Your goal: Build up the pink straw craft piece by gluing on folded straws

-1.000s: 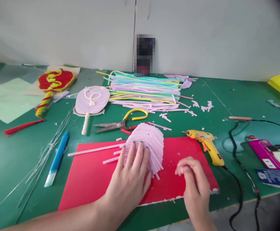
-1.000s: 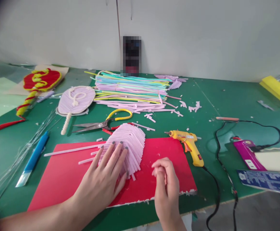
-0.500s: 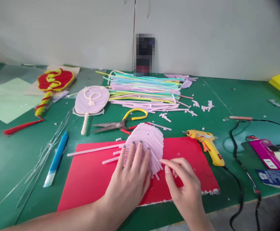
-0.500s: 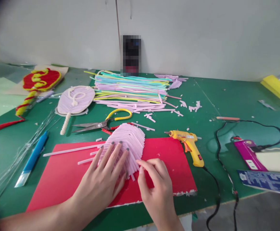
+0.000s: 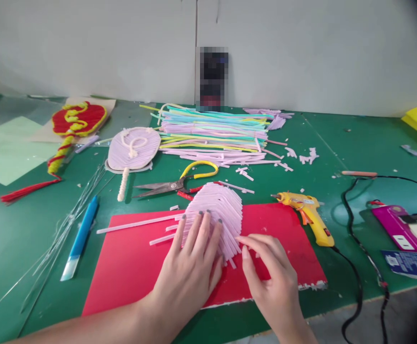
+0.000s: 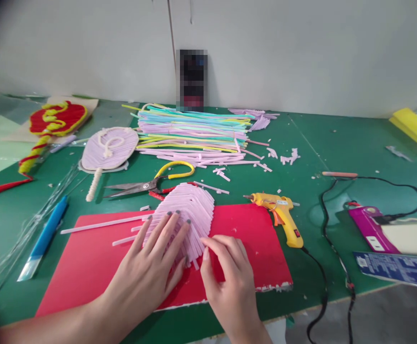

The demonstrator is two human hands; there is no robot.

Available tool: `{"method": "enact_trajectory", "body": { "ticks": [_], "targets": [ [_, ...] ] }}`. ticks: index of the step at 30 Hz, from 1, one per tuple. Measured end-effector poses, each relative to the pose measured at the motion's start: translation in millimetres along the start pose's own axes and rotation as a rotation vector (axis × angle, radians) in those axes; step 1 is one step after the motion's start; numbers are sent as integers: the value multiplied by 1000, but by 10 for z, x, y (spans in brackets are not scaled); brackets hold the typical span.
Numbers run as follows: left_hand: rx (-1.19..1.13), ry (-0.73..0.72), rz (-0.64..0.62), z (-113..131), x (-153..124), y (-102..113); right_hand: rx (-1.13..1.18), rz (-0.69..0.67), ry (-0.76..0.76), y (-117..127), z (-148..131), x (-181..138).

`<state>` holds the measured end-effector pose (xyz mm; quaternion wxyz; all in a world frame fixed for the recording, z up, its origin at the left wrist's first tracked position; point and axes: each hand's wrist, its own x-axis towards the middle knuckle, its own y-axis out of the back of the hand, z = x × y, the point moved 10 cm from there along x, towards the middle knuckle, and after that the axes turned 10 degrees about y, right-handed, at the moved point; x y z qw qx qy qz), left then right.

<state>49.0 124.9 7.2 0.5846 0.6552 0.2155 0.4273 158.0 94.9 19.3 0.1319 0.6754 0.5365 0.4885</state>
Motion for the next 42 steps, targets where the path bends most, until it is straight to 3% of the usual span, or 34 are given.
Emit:
{"method": "enact_trajectory", "body": {
  "ticks": [19, 42],
  "targets": [
    [100, -149, -20, 150, -88, -39, -55, 71, 96, 64, -96, 9],
    [25, -56, 11, 63, -54, -24, -42, 60, 67, 66, -77, -2]
  ]
}}
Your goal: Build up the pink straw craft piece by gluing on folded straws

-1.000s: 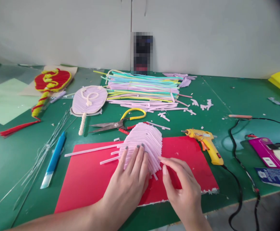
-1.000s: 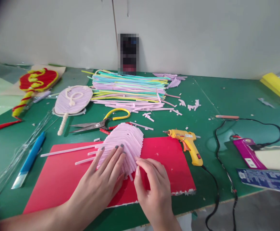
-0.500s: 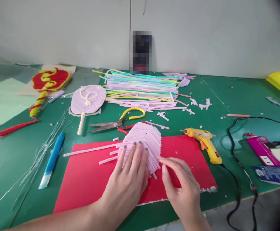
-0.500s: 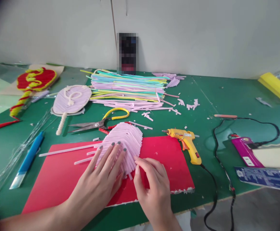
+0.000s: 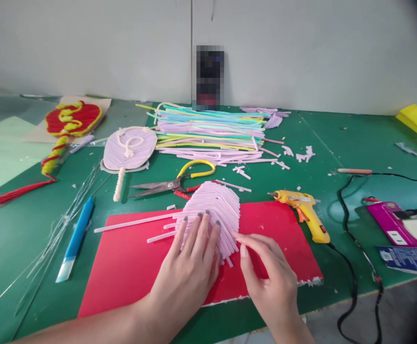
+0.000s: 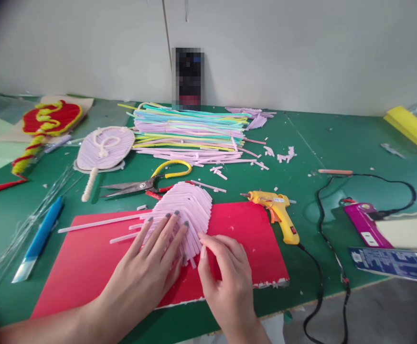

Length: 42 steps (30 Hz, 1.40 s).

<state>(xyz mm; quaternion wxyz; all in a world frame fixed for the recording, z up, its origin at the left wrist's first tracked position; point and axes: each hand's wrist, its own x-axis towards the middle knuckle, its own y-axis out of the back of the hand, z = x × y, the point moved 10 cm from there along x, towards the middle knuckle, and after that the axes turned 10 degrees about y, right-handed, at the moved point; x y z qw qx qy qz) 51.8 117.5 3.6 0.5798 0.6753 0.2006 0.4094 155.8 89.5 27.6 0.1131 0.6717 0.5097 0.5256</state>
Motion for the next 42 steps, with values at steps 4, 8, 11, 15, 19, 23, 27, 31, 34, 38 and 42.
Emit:
{"method": "enact_trajectory", "body": {
  "ticks": [4, 8, 11, 15, 19, 23, 27, 31, 34, 38, 42],
  "targets": [
    [7, -12, -8, 2, -10, -5, -13, 6, 5, 8, -10, 7],
    [14, -21, -14, 10, -13, -12, -28, -27, 27, -36, -31, 22],
    [16, -25, -24, 15, -14, -32, -44, -53, 50, -68, -55, 30],
    [25, -28, -33, 12, -23, -54, -47, -66, 43, -82, -49, 33],
    [15, -23, -29, 1, -21, -38, -37, -58, 58, -72, -66, 38],
    [5, -48, -20, 26, -3, -2, -26, -80, 70, -87, -83, 35],
    [-7, -44, -30, 19, 20, -1, -24, -85, 46, -92, -63, 34],
    [-5, -41, -26, 17, 16, -8, -8, -66, 48, -76, -62, 41],
    [5, -42, -23, 21, 1, -15, 0, -43, 48, -54, -59, 41],
    [15, -48, -33, 29, -8, -24, 1, -37, 49, -52, -56, 38],
    [16, -46, -37, 29, -15, -12, 1, -31, 38, -50, -49, 41]
  ]
}}
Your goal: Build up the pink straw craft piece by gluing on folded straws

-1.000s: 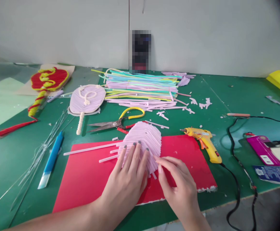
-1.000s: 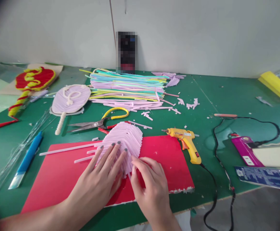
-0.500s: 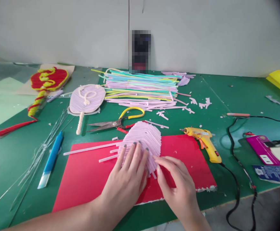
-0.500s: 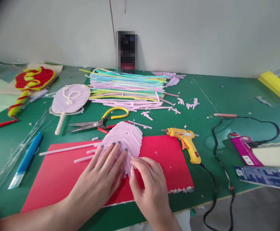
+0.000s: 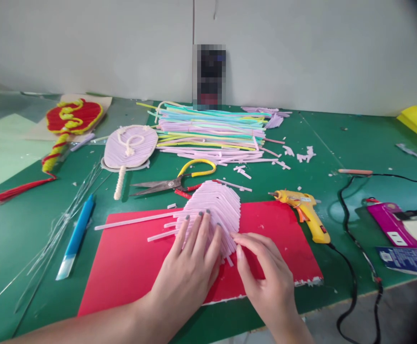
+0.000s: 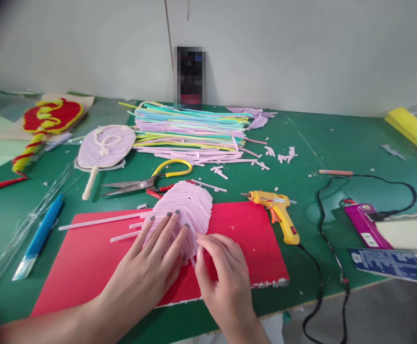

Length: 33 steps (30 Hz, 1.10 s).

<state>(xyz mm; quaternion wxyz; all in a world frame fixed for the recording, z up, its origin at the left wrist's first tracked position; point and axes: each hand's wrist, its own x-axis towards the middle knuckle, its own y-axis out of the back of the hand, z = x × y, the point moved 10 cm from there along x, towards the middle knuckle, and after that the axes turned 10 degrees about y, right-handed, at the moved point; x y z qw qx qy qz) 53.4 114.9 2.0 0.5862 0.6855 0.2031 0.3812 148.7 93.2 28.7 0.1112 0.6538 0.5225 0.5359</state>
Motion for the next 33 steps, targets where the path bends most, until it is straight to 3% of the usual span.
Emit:
{"method": "enact_trajectory", "body": {
  "ticks": [24, 33],
  "targets": [
    [-6, 21, 3, -21, 23, -2, 15, 18, -36, 14, 47, -4],
    [-4, 8, -8, -8, 15, -9, 31, 93, -36, 160, 32, -59]
  ]
}}
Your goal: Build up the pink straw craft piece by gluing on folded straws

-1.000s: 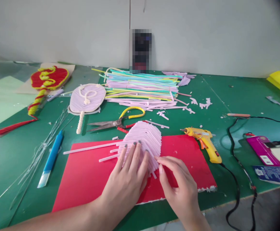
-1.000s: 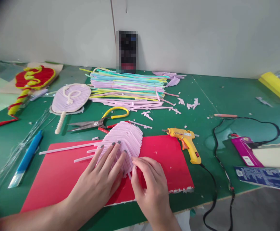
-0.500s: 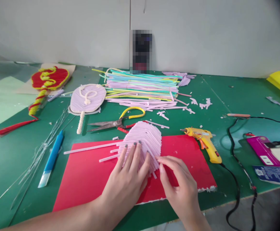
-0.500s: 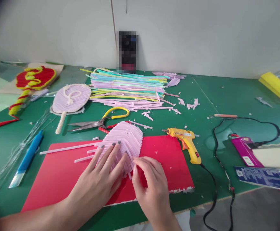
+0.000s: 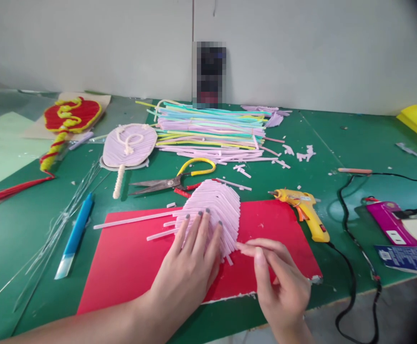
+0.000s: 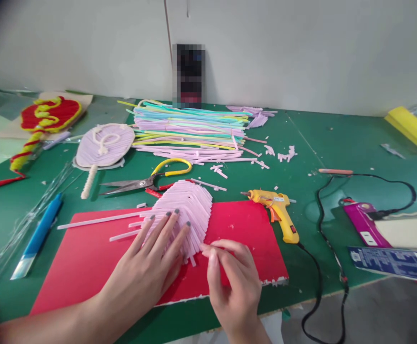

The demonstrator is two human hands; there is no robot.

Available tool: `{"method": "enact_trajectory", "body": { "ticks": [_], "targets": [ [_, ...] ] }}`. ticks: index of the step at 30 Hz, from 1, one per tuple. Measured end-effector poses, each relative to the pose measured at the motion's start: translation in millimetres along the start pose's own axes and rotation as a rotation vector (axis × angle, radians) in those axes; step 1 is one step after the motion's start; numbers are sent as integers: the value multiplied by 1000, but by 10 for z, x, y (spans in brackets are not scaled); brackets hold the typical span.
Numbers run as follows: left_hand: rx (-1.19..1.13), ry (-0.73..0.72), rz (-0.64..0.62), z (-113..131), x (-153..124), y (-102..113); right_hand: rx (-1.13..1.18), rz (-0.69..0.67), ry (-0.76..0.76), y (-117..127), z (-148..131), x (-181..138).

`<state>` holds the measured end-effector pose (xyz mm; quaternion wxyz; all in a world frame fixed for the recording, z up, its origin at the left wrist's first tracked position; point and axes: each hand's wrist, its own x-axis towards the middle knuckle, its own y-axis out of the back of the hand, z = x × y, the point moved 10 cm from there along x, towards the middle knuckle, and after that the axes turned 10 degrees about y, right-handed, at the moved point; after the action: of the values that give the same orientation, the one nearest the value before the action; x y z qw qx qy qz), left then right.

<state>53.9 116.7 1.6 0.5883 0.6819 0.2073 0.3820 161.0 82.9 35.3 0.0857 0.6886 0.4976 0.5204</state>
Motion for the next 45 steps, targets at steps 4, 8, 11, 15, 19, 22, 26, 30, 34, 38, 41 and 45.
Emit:
{"method": "enact_trajectory", "body": {
  "ticks": [4, 8, 11, 15, 19, 22, 26, 30, 34, 38, 41, 45],
  "targets": [
    [3, -1, -4, 1, -10, -6, -17, -31, 36, -32, -37, 8],
    [10, 0, -5, 0, -25, -2, -31, -58, 54, -81, -53, 42],
    [12, -8, -4, 8, -22, -1, -33, -70, 57, -102, -59, 58],
    [11, -8, -6, 6, -6, -7, -27, -49, 59, -68, -71, 36],
    [-3, -10, -31, -2, -4, 2, -25, 20, 69, 30, -83, -10],
    [-14, -62, 11, 43, -15, 93, -44, 24, 51, 38, -58, -13],
    [-58, -137, 52, 126, -24, 194, -61, 32, 33, 28, -39, 9],
    [-79, -133, 50, 141, 11, 222, -52, 42, 29, 34, -43, 3],
    [-100, -153, 27, 159, 28, 209, -53, 27, 37, 28, -54, -4],
    [-105, -158, 3, 161, 17, 179, -25, 22, 73, 15, -99, 19],
    [-101, -157, -21, 164, 10, 152, -21, 12, 83, -8, -125, 46],
    [-94, -164, -24, 169, 9, 152, -30, 11, 84, -23, -145, 60]
  ]
}}
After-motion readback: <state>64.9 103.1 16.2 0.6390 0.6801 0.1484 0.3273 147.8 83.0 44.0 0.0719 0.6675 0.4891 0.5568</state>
